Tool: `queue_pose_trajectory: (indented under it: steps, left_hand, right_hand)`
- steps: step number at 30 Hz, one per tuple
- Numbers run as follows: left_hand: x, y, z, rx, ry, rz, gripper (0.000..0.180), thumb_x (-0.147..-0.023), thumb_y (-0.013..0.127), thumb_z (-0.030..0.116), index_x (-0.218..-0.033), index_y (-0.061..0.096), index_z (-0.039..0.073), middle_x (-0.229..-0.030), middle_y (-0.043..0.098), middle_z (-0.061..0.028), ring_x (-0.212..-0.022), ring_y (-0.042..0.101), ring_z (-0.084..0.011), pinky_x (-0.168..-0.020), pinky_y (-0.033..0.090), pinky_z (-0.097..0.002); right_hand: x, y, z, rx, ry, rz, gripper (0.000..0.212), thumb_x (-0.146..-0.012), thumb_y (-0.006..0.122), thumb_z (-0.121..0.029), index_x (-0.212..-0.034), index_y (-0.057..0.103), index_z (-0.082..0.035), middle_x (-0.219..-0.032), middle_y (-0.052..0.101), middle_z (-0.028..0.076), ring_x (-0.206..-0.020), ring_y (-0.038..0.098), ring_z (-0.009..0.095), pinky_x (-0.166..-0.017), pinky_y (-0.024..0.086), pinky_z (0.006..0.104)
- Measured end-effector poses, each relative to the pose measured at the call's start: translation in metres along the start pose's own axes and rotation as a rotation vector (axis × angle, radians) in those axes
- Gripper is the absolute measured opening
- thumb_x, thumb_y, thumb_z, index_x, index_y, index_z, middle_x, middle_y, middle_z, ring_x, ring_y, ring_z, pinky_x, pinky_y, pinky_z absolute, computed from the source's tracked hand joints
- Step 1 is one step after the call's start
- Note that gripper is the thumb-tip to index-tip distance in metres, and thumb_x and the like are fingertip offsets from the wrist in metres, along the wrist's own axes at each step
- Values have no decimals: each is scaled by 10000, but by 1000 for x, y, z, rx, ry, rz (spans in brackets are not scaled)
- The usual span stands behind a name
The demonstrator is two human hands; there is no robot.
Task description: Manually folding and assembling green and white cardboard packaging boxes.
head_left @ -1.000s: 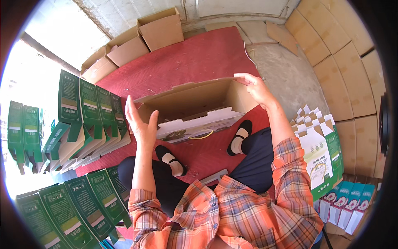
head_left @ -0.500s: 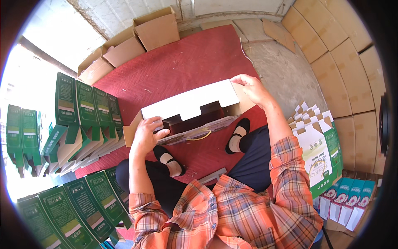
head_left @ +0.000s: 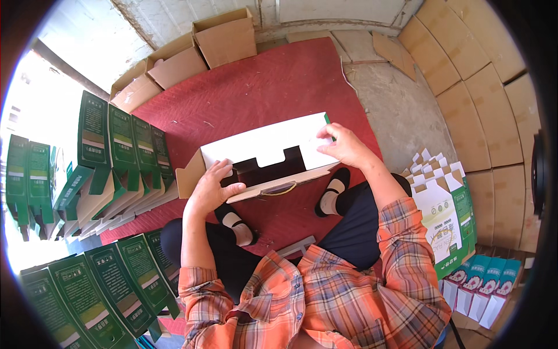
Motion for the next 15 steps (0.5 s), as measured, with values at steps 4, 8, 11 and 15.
queue_pose_trajectory:
  steps: [4, 8, 11, 15]
  left_hand:
    - [11, -17, 34, 73, 122, 333, 463, -785, 745, 170, -1199, 620, 4, -1216, 616, -186, -1132, 587, -357, -966, 460, -400]
    - [49, -44, 47, -116, 408, 926, 414, -783, 723, 77, -1177, 623, 0, -1127, 620, -160, -1036, 586, -335, -899, 483, -416]
    - [51, -54, 13, 192, 291, 1069, 614, -885, 661, 289, -1375, 432, -2, -1206, 568, -153, -1106, 532, -277, -974, 423, -410]
    - [31, -30, -5, 640, 200, 558, 881, -908, 529, 576, -1512, 187, 34, -1246, 553, -151, -1158, 533, -233, -1026, 393, -378]
  right_hand:
    - [2, 12, 3, 310, -50, -86, 278, -831, 700, -219, -1031, 615, -45, -1122, 595, 137, -1108, 537, 297, -950, 441, 395]
    - [1, 13, 6, 297, -61, -107, 282, -865, 668, -241, -1058, 610, -44, -1153, 601, 131, -1143, 517, 302, -973, 423, 398]
    - [-1, 15, 4, 295, -79, -102, 281, -884, 647, -239, -1079, 606, -42, -1154, 607, 138, -1137, 524, 305, -971, 424, 399]
    - [-4, 15, 7, 292, -130, -57, 293, -886, 632, -271, -1054, 620, -31, -1094, 632, 167, -1084, 547, 334, -938, 443, 416]
Point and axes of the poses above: each hand's wrist, its own x-axis away from the middle knuckle, its own y-axis out of the palm, z = x × y, the point moved 5 cm from there along -x, towards the middle knuckle
